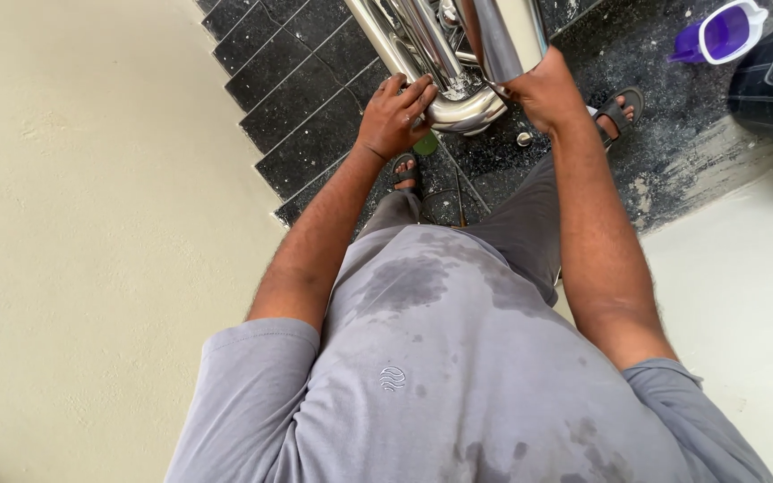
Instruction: Installing and assembling stainless steel railing components on a staircase using manual alignment and metalworking tools.
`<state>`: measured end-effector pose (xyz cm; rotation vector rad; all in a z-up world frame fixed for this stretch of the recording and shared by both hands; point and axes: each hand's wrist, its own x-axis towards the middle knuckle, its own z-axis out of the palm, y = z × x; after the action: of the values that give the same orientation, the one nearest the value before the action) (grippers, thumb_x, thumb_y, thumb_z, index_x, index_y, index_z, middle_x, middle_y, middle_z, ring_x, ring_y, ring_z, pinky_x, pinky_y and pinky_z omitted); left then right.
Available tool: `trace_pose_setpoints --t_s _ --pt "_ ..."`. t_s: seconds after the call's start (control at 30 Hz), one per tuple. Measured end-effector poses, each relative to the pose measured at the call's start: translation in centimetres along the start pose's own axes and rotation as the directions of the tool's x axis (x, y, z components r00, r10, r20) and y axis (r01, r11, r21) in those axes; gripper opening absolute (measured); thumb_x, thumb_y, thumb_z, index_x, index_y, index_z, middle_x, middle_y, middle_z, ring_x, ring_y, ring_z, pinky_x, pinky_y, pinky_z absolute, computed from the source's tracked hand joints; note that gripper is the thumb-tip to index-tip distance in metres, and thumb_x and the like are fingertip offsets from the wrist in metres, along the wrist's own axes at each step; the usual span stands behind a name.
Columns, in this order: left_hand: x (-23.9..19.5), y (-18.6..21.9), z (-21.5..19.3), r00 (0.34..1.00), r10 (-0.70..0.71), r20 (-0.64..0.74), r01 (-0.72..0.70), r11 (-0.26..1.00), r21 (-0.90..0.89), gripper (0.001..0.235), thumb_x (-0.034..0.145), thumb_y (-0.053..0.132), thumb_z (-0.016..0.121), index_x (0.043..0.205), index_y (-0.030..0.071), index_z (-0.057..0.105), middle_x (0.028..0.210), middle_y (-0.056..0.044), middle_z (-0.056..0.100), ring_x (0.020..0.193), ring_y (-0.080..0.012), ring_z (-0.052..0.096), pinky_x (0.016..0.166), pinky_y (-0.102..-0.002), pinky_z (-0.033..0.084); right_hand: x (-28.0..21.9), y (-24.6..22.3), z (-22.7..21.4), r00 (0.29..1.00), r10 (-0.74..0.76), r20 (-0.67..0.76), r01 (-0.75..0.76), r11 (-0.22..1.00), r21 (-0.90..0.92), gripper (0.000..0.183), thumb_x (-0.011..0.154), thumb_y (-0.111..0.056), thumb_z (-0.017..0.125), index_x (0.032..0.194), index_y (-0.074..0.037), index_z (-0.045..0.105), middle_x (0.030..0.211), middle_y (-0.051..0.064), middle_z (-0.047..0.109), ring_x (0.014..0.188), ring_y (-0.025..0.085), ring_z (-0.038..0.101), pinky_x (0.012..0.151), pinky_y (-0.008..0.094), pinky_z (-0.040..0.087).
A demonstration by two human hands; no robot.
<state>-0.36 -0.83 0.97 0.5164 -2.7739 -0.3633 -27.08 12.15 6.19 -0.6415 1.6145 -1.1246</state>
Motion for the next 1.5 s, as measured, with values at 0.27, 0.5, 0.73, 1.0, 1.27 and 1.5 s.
trace_pose_setpoints --t_s 0.27,0.5,0.73,1.0,1.27,1.5 --pt "0.0 -0.2 1.0 0.999 -0.002 0.044 0.001 1.000 0.026 0.067 0.081 0.036 0.087 0.140 0.017 0.060 0.143 -0.003 0.058 0.120 -0.0305 0.058 0.105 -0.047 0.056 0.3 1.1 0.6 0.980 0.199 -0.002 -0.199 0.979 0.055 0.070 0.094 -0.012 0.081 0.149 0.006 0.042 0.135 0.025 0.063 0.123 0.029 0.069 0.108 0.040 0.061" --pt "0.0 -0.3 0.8 1.000 0.014 0.017 -0.014 1.000 0.027 0.068 0.080 0.032 0.088 0.140 0.017 0.060 0.143 -0.002 0.058 0.120 -0.0315 0.057 0.097 -0.042 0.061 0.2 2.2 1.5 0.996 0.081 -0.040 -0.064 0.947 0.315 0.116 0.095 -0.006 0.077 0.164 -0.012 -0.016 0.164 0.025 0.037 0.147 0.035 0.047 0.121 0.050 0.041" --pt "0.2 0.1 0.2 1.000 -0.009 0.025 0.009 1.000 0.020 0.070 0.076 0.030 0.090 0.138 0.016 0.060 0.142 -0.002 0.057 0.118 -0.0304 0.058 0.095 -0.040 0.061 -0.9 1.0 2.4 0.997 0.081 0.004 -0.080 0.967 0.243 0.125 0.083 -0.010 0.087 0.161 -0.012 -0.011 0.152 0.033 0.040 0.140 0.043 0.050 0.115 0.052 0.054" --pt "-1.2 1.5 1.6 0.948 -0.318 0.002 0.317 0.944 -0.088 0.074 0.077 0.029 0.087 0.142 0.020 0.055 0.147 -0.010 0.053 0.128 -0.0335 0.055 0.101 -0.045 0.059 -0.5 1.5 2.4 0.999 0.018 0.050 -0.033 0.948 0.316 0.111 0.091 -0.010 0.083 0.164 -0.011 -0.001 0.155 0.033 0.040 0.145 0.041 0.050 0.122 0.048 0.053" --pt "0.3 4.4 1.6 0.339 -0.502 0.796 0.321 -0.733 -0.599 0.060 0.097 0.039 0.056 0.140 0.000 0.039 0.139 -0.036 0.052 0.126 -0.0451 0.058 0.105 -0.058 0.051 -0.7 1.8 2.3 0.997 -0.036 0.075 0.002 0.911 0.412 0.115 0.088 -0.013 0.088 0.165 -0.016 0.002 0.159 0.029 0.038 0.149 0.040 0.045 0.124 0.054 0.050" --pt "2.3 4.4 3.6 0.344 -0.542 0.767 0.308 -0.707 -0.637 0.059 0.098 0.037 0.060 0.128 -0.013 0.051 0.122 -0.032 0.061 0.115 -0.0426 0.067 0.108 -0.065 0.050 0.2 2.5 1.8 0.996 0.080 0.039 -0.089 0.897 0.434 0.090 0.096 -0.016 0.076 0.165 -0.011 0.020 0.146 0.024 0.055 0.129 0.036 0.061 0.103 0.047 0.061"
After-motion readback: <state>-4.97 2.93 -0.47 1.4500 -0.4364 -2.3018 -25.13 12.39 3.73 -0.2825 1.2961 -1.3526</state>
